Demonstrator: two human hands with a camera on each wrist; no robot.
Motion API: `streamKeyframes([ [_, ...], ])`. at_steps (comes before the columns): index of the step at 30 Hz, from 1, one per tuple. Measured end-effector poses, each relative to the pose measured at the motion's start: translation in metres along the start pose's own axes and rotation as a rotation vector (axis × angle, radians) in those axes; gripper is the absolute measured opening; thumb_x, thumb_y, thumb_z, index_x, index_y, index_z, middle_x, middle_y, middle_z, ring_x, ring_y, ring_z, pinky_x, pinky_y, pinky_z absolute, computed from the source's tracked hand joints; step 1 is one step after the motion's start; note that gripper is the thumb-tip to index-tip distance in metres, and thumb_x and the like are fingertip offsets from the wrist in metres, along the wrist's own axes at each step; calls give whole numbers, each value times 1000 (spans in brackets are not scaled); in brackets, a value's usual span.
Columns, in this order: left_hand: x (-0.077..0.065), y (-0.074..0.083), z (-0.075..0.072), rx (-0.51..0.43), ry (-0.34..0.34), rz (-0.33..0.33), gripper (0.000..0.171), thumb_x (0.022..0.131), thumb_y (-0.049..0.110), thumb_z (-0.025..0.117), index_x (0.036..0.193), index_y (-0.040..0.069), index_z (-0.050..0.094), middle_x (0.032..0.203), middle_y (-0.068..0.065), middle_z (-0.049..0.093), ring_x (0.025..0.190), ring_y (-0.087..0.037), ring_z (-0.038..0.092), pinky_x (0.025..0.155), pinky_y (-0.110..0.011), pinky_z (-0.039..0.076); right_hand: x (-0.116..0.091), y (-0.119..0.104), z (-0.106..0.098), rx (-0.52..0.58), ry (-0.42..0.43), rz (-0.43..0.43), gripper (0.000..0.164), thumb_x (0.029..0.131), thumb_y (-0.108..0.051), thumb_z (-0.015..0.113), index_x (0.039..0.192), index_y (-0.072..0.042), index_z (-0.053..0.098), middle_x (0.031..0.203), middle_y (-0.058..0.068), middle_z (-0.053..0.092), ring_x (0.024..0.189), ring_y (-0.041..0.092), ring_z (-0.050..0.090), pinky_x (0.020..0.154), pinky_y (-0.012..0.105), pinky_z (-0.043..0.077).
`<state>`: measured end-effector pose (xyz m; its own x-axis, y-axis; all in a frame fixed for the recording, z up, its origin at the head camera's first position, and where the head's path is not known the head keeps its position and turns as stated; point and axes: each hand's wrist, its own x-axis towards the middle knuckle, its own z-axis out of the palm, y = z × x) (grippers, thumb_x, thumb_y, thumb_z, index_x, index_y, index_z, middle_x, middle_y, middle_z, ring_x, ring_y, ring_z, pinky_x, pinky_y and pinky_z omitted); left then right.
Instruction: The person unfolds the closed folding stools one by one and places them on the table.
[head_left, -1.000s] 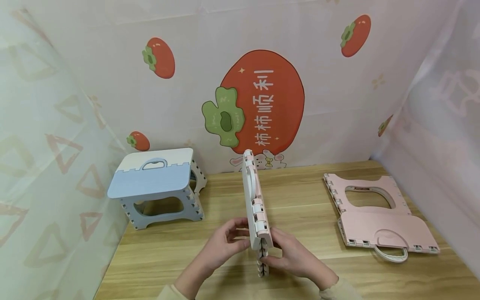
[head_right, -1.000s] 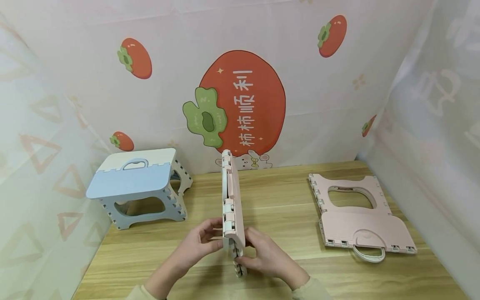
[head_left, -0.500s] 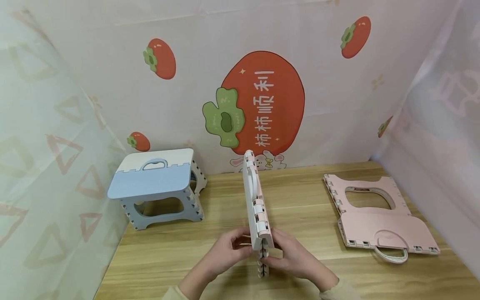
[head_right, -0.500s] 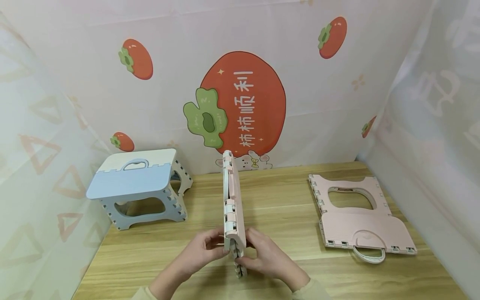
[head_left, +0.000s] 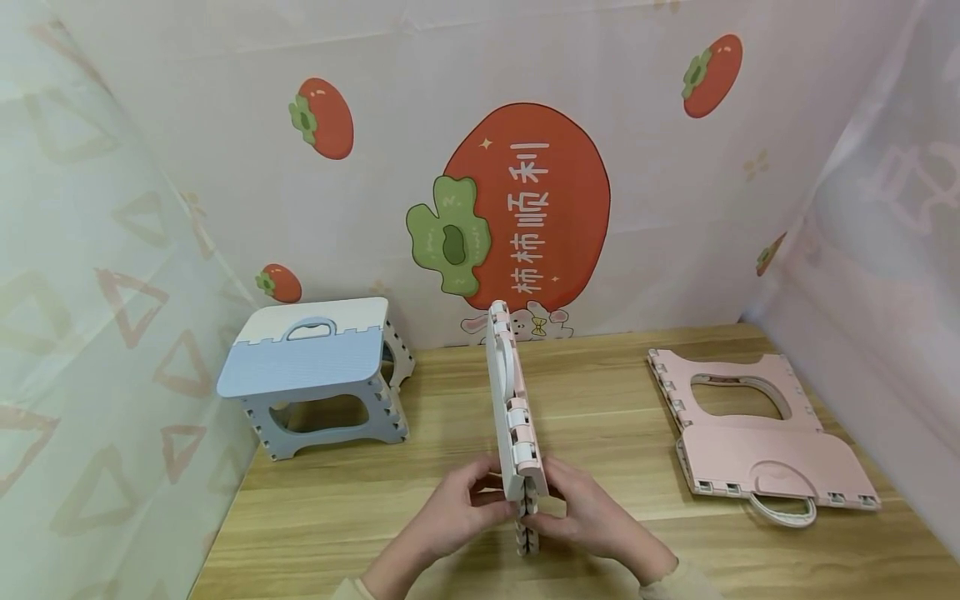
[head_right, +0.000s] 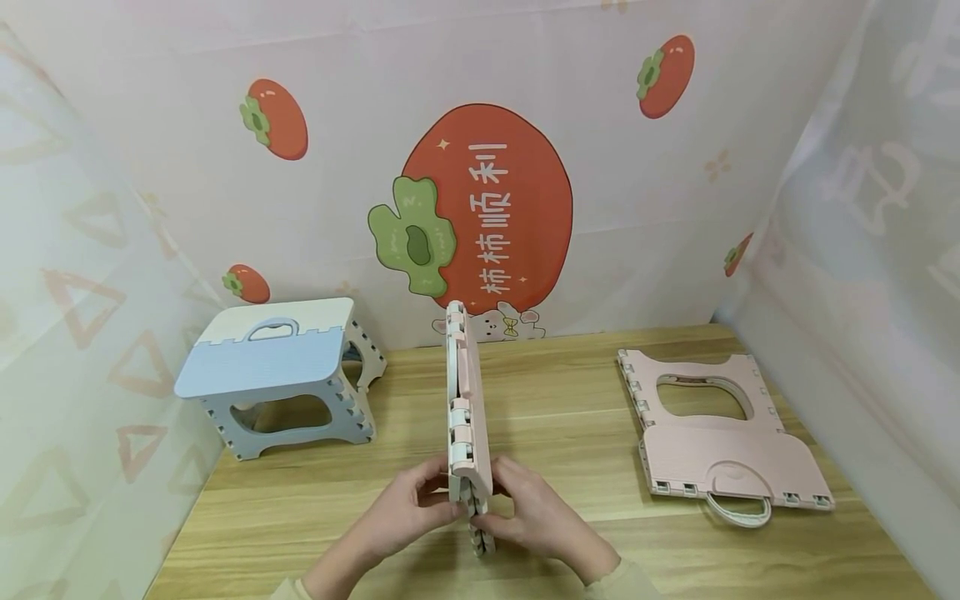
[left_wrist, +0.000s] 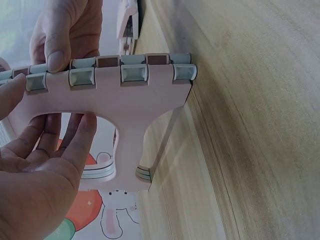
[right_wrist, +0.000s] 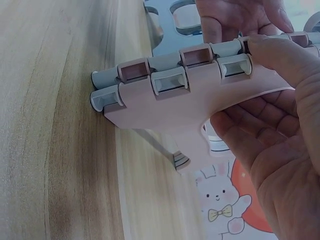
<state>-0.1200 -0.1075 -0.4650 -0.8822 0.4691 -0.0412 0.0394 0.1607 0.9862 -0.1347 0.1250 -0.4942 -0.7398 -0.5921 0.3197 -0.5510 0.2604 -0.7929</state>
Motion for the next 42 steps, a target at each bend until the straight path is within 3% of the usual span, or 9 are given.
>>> streamKeyframes([
  [7, -2, 2, 5, 26, 34, 22, 52, 90, 16, 76, 137, 2, 57, 127, -15, 63, 120, -32, 64, 102, -31, 54, 0, 1, 1, -7, 11, -13, 55, 92, -21, 79, 142, -16, 55, 132, 0, 63, 122, 17, 62, 100, 37, 56],
  [14, -2, 2, 11, 146, 120, 20, 45, 87, 28, 82, 124, 10, 64, 120, -7, 65, 116, -28, 66, 101, -39, 55, -1, 1, 2, -38, 35, -65, 51, 92, -16, 78, 138, -16, 56, 129, 1, 64, 120, 18, 63, 97, 37, 58],
  [20, -2, 1, 14, 205, 167, 59, 44, 87, 28, 82, 123, 10, 67, 116, -5, 66, 111, -25, 66, 97, -33, 57, -2, 0, 1, -66, 48, -78, 50, 91, -12, 78, 136, -15, 57, 126, 2, 65, 117, 19, 65, 96, 37, 58],
  [36, -3, -4, 14, 264, 186, 113, 40, 88, 27, 81, 123, 14, 68, 114, 0, 66, 106, -18, 67, 91, -27, 59, -1, -2, 0, -43, 46, -122, 50, 91, -10, 77, 137, -11, 56, 126, 6, 65, 119, 18, 63, 96, 37, 58],
  [42, -4, -3, 13, 242, 178, 108, 40, 89, 27, 81, 124, 13, 67, 113, -1, 65, 106, -18, 67, 93, -33, 59, -2, -2, 0, -42, 45, -132, 50, 92, -12, 77, 137, -11, 56, 126, 7, 65, 120, 19, 63, 96, 38, 58],
])
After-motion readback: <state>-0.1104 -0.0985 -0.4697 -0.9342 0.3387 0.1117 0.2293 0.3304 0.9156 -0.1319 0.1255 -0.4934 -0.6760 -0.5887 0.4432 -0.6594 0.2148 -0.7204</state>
